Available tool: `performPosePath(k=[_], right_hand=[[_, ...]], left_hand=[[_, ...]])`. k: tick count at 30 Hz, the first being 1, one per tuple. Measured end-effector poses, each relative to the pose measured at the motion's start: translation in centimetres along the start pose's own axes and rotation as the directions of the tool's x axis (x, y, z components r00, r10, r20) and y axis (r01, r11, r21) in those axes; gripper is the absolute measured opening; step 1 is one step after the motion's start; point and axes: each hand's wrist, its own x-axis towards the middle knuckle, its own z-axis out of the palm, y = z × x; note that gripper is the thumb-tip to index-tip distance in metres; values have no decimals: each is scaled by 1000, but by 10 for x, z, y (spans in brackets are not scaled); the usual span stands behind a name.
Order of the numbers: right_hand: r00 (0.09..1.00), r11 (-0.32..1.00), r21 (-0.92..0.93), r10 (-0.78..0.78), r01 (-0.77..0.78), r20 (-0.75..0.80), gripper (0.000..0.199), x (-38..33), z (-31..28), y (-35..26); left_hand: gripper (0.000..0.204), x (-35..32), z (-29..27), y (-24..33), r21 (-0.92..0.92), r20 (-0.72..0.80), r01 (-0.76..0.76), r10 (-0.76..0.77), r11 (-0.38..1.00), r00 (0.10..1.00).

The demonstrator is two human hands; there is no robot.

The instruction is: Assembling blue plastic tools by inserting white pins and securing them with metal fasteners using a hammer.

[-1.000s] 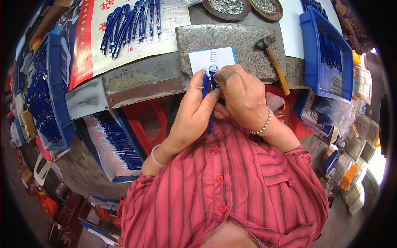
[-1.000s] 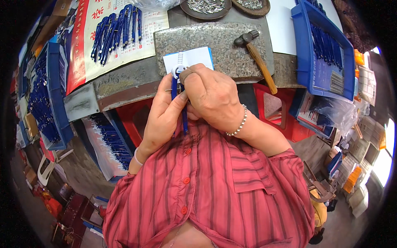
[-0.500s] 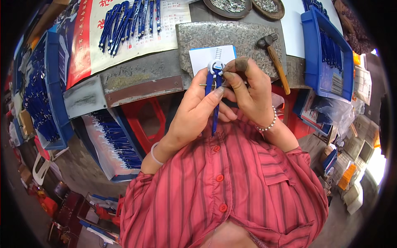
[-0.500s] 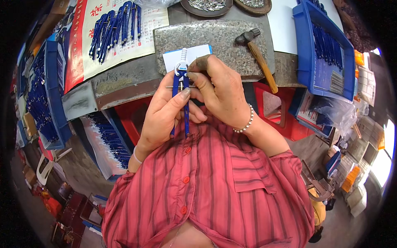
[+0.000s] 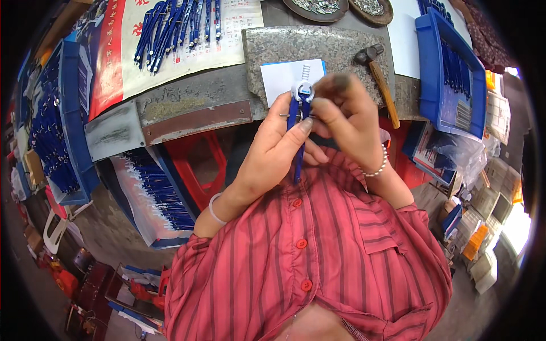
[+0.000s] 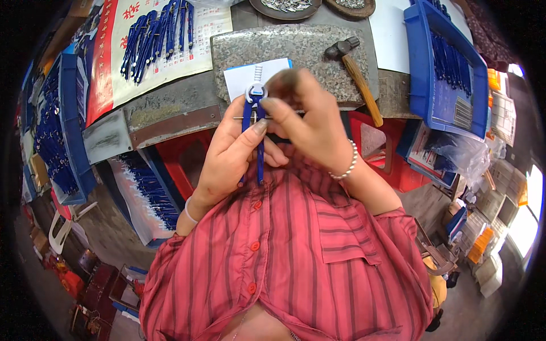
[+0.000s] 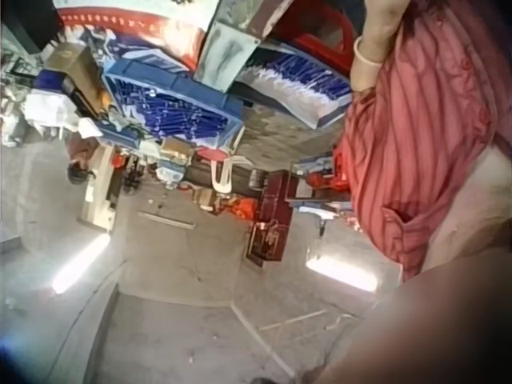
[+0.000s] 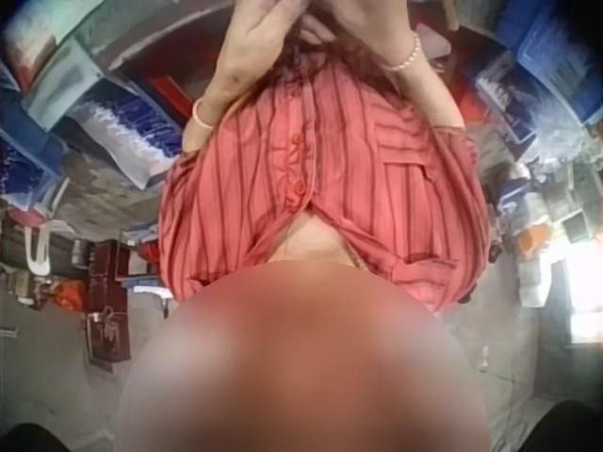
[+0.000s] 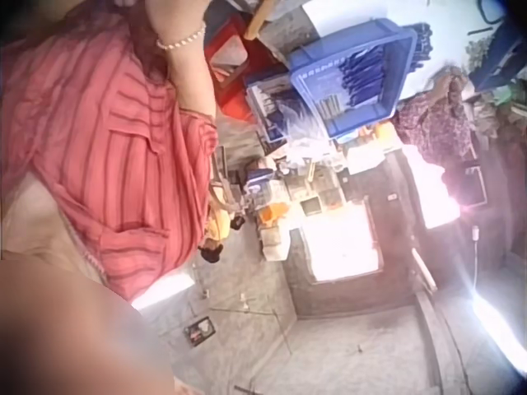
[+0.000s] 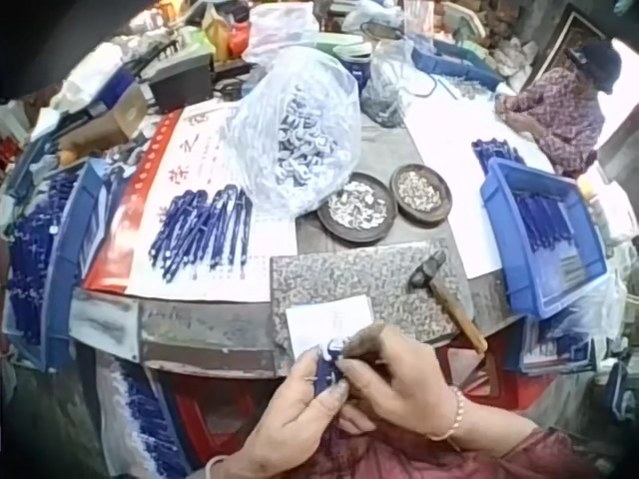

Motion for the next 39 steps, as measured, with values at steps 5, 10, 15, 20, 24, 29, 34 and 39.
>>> performPosePath(k=[5,10,15,20,24,29,34,39], right_hand=[[978,894,404,211,-195,6,35,1,-13,8],[914,760,512,292,-401,283,33,1,-13,8],[902,723,547,275,-422,333,35,4,-12,10],[911,796,465,252,-388,327,31,5,-11,-1],[908,789,485,213,-378,362,30,6,-14,5],[887,780,491,171,-388,429,30,6,-19,9],[941,965,119,194,-234,276,28,3,-32,-1],[946,665,-744,-281,70,-163,28,-2,-62,3]], left_hand=[[38,0,-4,5,-110,104,59,-48,992,993],[44,2,-5,0,-359,202,119,-47,926,978],[43,4,-4,-1,-344,150,75,-24,936,988],[42,3,5,0,-93,64,52,-46,994,997],[42,4,9,-2,-26,41,36,-35,999,999],[43,5,8,-5,40,51,26,-28,999,998],[40,8,4,-6,-8,40,81,-80,997,996],[34,5,-9,-13,-105,-27,132,-135,986,990]])
